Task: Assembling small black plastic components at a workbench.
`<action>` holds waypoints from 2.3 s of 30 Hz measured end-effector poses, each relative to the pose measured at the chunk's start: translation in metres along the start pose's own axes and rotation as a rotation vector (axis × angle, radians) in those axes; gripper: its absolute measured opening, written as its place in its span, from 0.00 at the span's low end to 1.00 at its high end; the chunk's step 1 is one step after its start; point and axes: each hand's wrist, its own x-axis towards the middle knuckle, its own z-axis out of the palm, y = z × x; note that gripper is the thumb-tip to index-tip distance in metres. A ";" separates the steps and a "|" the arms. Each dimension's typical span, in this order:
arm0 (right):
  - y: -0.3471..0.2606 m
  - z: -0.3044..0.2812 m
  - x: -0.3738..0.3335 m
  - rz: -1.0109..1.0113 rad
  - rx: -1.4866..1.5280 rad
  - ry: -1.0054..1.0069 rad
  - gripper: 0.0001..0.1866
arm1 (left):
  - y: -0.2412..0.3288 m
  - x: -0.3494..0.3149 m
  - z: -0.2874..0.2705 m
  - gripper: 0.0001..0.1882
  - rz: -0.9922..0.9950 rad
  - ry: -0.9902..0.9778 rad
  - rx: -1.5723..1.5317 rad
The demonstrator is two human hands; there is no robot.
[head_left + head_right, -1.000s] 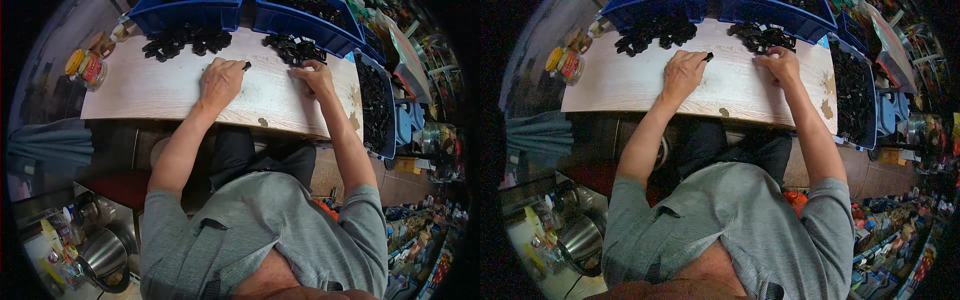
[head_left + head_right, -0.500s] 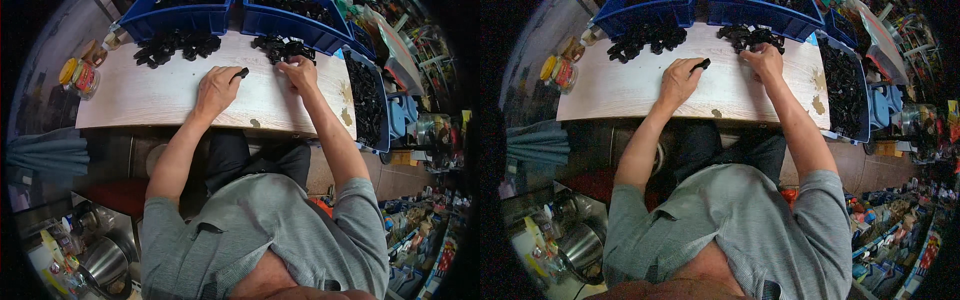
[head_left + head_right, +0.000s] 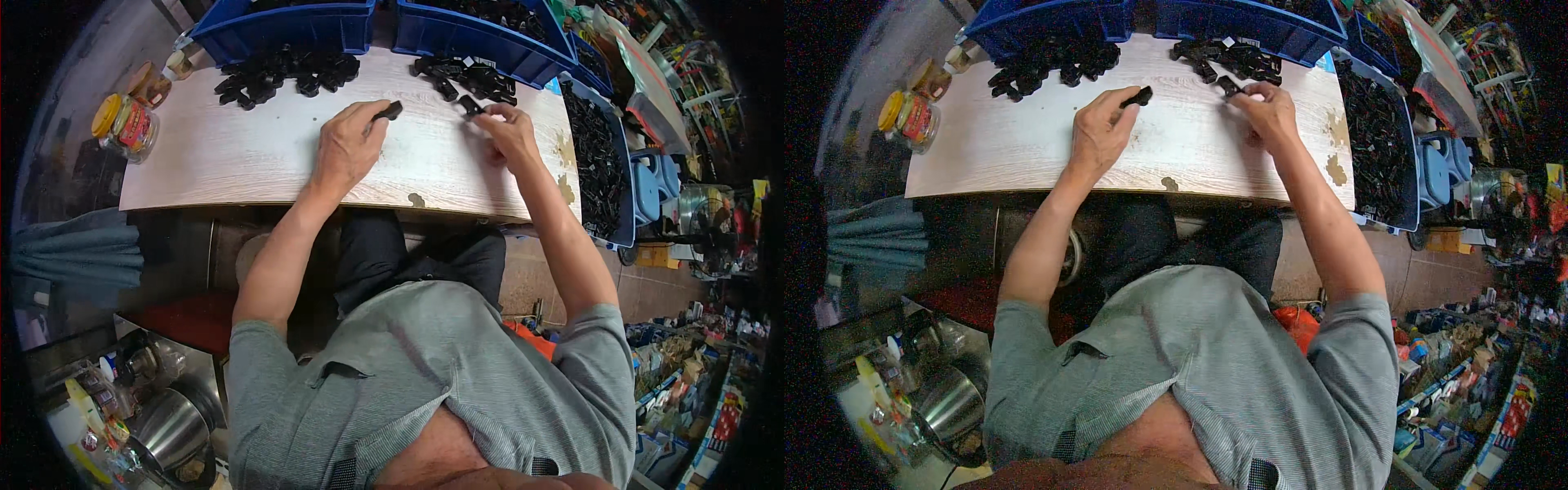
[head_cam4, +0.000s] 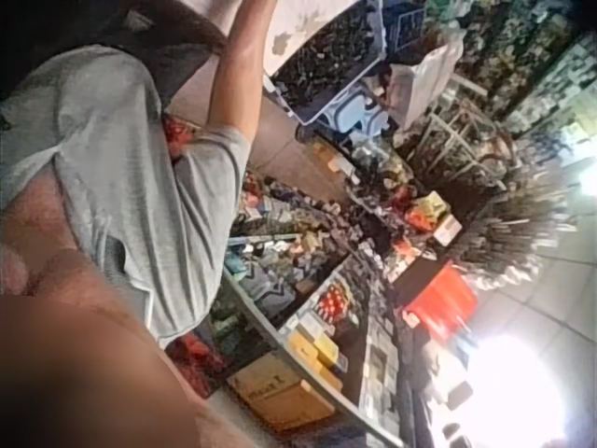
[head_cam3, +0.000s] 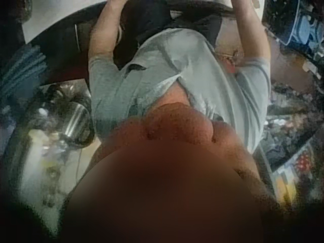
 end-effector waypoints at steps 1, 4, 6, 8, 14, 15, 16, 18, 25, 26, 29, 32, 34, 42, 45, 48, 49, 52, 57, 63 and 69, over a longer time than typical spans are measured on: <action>-0.005 -0.004 -0.011 0.041 0.010 -0.087 0.13 | 0.003 0.002 0.003 0.12 0.000 -0.002 -0.003; -0.005 -0.006 -0.027 0.004 0.048 -0.249 0.11 | 0.010 0.012 0.027 0.12 0.312 -0.096 0.088; 0.004 -0.001 -0.024 0.003 0.028 -0.313 0.11 | 0.018 0.020 0.044 0.11 0.372 -0.147 0.111; 0.007 -0.001 -0.022 -0.030 0.000 -0.335 0.11 | 0.021 0.023 0.054 0.11 0.438 -0.192 0.134; 0.005 0.001 -0.025 -0.047 -0.014 -0.341 0.11 | 0.011 0.025 0.058 0.13 0.407 -0.352 0.136; 0.006 0.002 -0.025 -0.049 0.017 -0.338 0.11 | 0.009 0.025 0.060 0.14 0.410 -0.332 0.106; 0.007 0.002 -0.024 -0.048 0.020 -0.343 0.11 | 0.009 0.026 0.061 0.14 0.415 -0.314 0.075; 0.009 0.003 -0.023 -0.087 -0.009 -0.336 0.10 | 0.007 0.027 0.061 0.14 0.414 -0.315 0.067; 0.008 0.001 -0.025 -0.062 0.049 -0.369 0.10 | 0.010 0.026 0.059 0.13 0.432 -0.343 0.080; 0.009 0.000 -0.024 -0.076 0.031 -0.367 0.10 | 0.010 0.026 0.059 0.13 0.428 -0.343 0.083; 0.006 0.001 -0.026 -0.075 0.008 -0.366 0.11 | 0.005 0.026 0.058 0.13 0.454 -0.338 0.040; 0.008 0.000 -0.025 -0.058 -0.005 -0.350 0.11 | 0.004 0.026 0.061 0.13 0.481 -0.334 0.013; 0.008 0.000 -0.025 -0.056 -0.013 -0.338 0.11 | 0.004 0.026 0.061 0.12 0.469 -0.332 0.029; 0.009 0.000 -0.025 -0.077 -0.018 -0.342 0.13 | 0.000 0.024 0.066 0.13 0.483 -0.330 0.039; 0.007 -0.001 -0.027 -0.079 -0.020 -0.342 0.13 | 0.007 0.019 0.064 0.15 0.489 -0.346 0.053; 0.010 -0.002 -0.023 -0.075 -0.013 -0.365 0.15 | 0.016 0.016 0.058 0.15 0.521 -0.331 0.115; 0.009 0.001 -0.022 -0.089 -0.005 -0.387 0.16 | 0.017 0.015 0.054 0.15 0.544 -0.309 0.179; 0.001 0.000 -0.026 -0.102 -0.070 -0.377 0.17 | 0.018 0.013 0.057 0.15 0.542 -0.288 0.220; 0.001 -0.001 -0.022 -0.099 -0.077 -0.416 0.18 | 0.020 0.008 0.058 0.14 0.522 -0.276 0.342; 0.002 -0.003 -0.031 -0.018 0.041 -0.337 0.15 | -0.009 0.026 0.015 0.06 0.483 0.270 0.336; 0.017 -0.050 -0.019 0.130 0.264 0.023 0.14 | -0.055 0.030 -0.053 0.23 -0.120 0.110 0.879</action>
